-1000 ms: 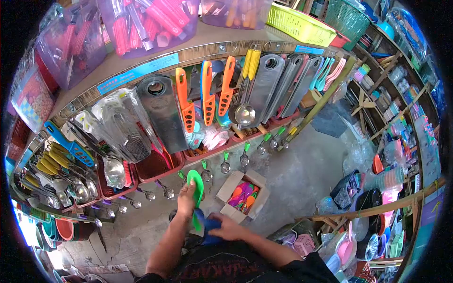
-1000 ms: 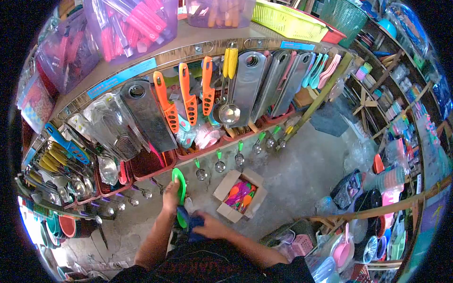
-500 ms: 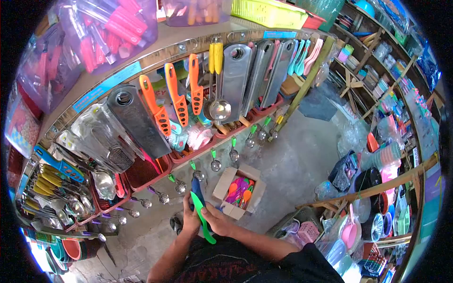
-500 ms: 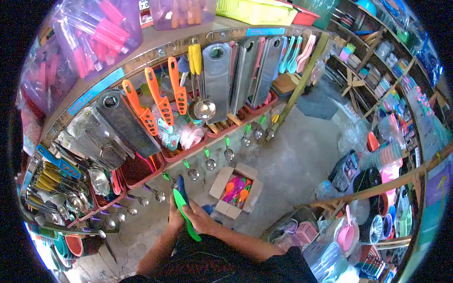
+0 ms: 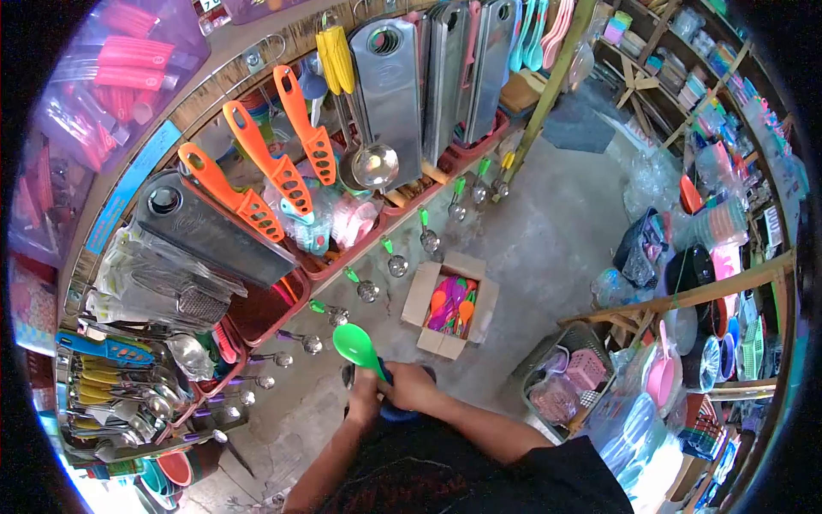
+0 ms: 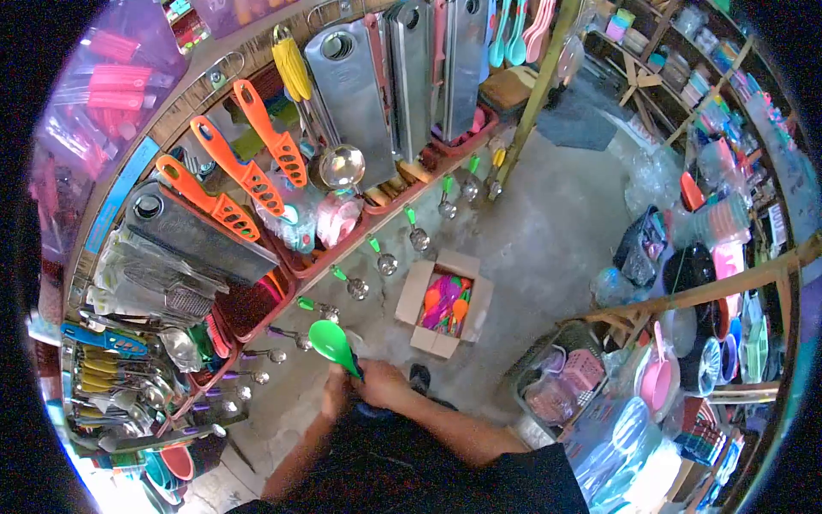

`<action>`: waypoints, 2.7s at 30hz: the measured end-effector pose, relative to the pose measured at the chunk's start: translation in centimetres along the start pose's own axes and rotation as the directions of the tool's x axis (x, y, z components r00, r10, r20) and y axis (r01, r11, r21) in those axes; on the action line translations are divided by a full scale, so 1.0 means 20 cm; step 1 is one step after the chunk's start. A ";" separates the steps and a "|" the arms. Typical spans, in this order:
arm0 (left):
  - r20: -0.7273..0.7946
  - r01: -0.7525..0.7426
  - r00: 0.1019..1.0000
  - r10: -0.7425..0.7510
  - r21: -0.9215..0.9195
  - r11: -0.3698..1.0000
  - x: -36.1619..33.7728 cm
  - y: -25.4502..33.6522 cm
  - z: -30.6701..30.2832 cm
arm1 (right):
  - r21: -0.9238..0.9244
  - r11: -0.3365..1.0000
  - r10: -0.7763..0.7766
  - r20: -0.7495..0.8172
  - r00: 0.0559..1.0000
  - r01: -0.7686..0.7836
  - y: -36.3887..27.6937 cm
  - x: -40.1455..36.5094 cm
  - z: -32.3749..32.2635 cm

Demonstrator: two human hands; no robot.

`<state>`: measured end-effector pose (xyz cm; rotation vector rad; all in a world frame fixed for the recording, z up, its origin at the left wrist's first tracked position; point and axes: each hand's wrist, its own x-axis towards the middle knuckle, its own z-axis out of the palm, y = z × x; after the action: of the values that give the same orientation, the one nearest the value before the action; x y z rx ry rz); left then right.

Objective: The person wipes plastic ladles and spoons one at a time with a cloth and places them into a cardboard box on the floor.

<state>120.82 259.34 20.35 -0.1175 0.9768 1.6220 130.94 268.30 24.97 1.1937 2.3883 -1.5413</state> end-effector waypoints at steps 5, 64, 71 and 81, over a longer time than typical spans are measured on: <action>-0.418 -0.065 0.834 0.361 0.575 0.816 0.06 0.23 0.09 | -0.177 0.971 -0.125 0.180 0.976 0.158 -0.16 0.04 0.08; 0.269 -0.463 0.874 -0.405 0.717 -0.521 1.48 -1.23 -0.69 | 0.790 -0.542 0.818 0.417 0.396 0.286 1.55 0.21 0.90; 0.250 -0.712 0.687 -0.683 0.044 -0.700 2.24 -1.81 -1.13 | 0.792 -0.610 0.714 0.528 0.460 0.036 1.72 0.30 1.48; -0.195 -0.660 0.677 -0.709 0.264 -0.703 2.03 -1.77 -1.39 | 0.763 -0.618 0.729 0.469 0.499 0.187 1.85 0.36 1.40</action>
<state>126.55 271.64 -38.81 1.8847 1.1468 -0.9986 139.53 257.50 -19.86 2.4431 -1.1765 -2.6411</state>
